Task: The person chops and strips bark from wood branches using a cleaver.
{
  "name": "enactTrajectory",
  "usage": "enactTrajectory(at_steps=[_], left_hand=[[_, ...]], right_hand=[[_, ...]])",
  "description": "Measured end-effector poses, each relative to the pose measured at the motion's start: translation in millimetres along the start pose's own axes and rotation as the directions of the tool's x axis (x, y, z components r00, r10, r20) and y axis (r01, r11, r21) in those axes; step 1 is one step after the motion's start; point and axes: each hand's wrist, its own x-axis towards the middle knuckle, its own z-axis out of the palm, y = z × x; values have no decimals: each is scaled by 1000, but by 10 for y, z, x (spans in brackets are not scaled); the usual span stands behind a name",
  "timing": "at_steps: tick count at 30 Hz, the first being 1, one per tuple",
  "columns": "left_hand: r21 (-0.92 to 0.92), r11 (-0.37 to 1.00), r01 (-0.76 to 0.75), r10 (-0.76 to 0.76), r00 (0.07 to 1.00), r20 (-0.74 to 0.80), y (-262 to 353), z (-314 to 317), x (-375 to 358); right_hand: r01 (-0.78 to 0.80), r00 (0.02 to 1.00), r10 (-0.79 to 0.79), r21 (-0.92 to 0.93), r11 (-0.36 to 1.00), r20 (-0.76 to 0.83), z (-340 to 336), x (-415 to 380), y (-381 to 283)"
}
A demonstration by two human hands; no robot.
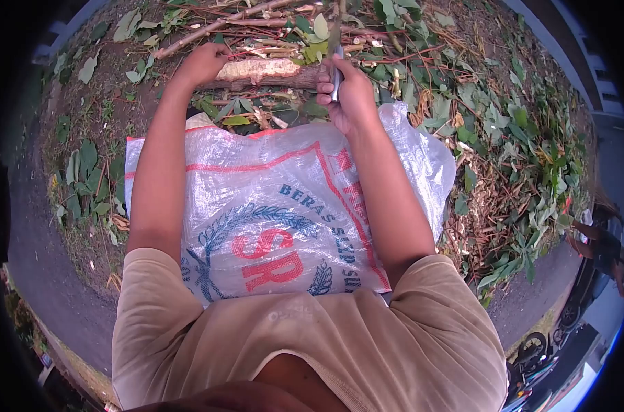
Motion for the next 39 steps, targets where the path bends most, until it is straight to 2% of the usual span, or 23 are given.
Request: enactTrajectory(at_steps=[2, 3, 5, 7, 8, 9, 10, 13, 15, 17, 19, 21, 22, 25, 27, 30, 31, 33, 35, 36, 37, 39], left_hand=[[-20, 1000, 3, -3, 1000, -1, 13, -3, -19], [-19, 1000, 6, -6, 1000, 1, 33, -14, -27], [-29, 999, 40, -39, 999, 26, 65, -32, -14], [-20, 1000, 17, -17, 1000, 7, 26, 9, 22], [-12, 1000, -4, 3, 1000, -12, 3, 33, 49], [-7, 1000, -12, 12, 1000, -12, 18, 29, 65], [-18, 1000, 5, -5, 1000, 12, 18, 27, 62], [-23, 999, 42, -41, 998, 49, 29, -3, 32], [1, 1000, 4, -4, 1000, 30, 8, 9, 29], [3, 1000, 15, -15, 1000, 26, 10, 8, 41], [9, 1000, 20, -20, 1000, 23, 38, 11, 18], [15, 1000, 22, -22, 999, 25, 96, -13, 17], [14, 1000, 16, -16, 1000, 17, 124, -30, 13], [3, 999, 52, -52, 997, 57, 110, -50, 34], [-43, 999, 27, -28, 1000, -14, 64, -10, 11], [-32, 999, 33, -33, 999, 7, 47, 3, -4], [-28, 999, 31, -31, 1000, 6, 66, -9, 8], [-33, 999, 38, -38, 999, 2, 85, -11, 13], [-36, 999, 41, -41, 999, 1, 70, 10, 4], [-26, 1000, 11, -11, 1000, 0, 32, 32, 18], [-16, 1000, -19, 19, 1000, -4, -3, 41, 59], [-2, 1000, 5, -5, 999, 48, 17, -6, 81]], right_hand=[[193, 981, -193, -89, 977, 7, 182, -176, -45], [189, 982, -189, -88, 978, 7, 256, -228, -46], [315, 949, -314, -49, 948, 20, 396, -292, 9], [284, 957, -283, 6, 959, 55, 360, -249, 98], [74, 997, -76, 127, 989, 12, 270, -164, 150], [-133, 991, 137, 253, 958, -1, 235, -117, 189], [-67, 998, 68, 102, 992, -5, 216, -130, 282], [6, 999, 2, 207, 978, -37, 337, -242, 196], [12, 999, -5, 182, 983, -36, 411, -299, 132], [239, 971, -237, -132, 962, 33, 536, -436, 151], [277, 959, -266, -136, 951, 94, 580, -408, 240], [110, 993, -113, -99, 989, -23, 560, -291, 349], [-67, 992, 72, 45, 997, -101, 468, -162, 392], [-100, 992, 103, 46, 994, -78, 436, -159, 486], [-77, 996, 80, 55, 996, -47, 453, -193, 440], [132, 990, -124, -148, 980, 60, 621, -335, 367], [137, 990, -130, -147, 980, 57, 657, -346, 396], [299, 947, -253, -248, 922, 199, 734, -352, 456], [278, 956, -247, -222, 934, 160, 630, -187, 601], [50, 998, -49, -32, 998, 32, 549, -67, 630], [-162, 984, 173, 184, 969, -45, 460, 33, 642], [-146, 989, 150, 187, 971, -8, 458, 36, 594]])
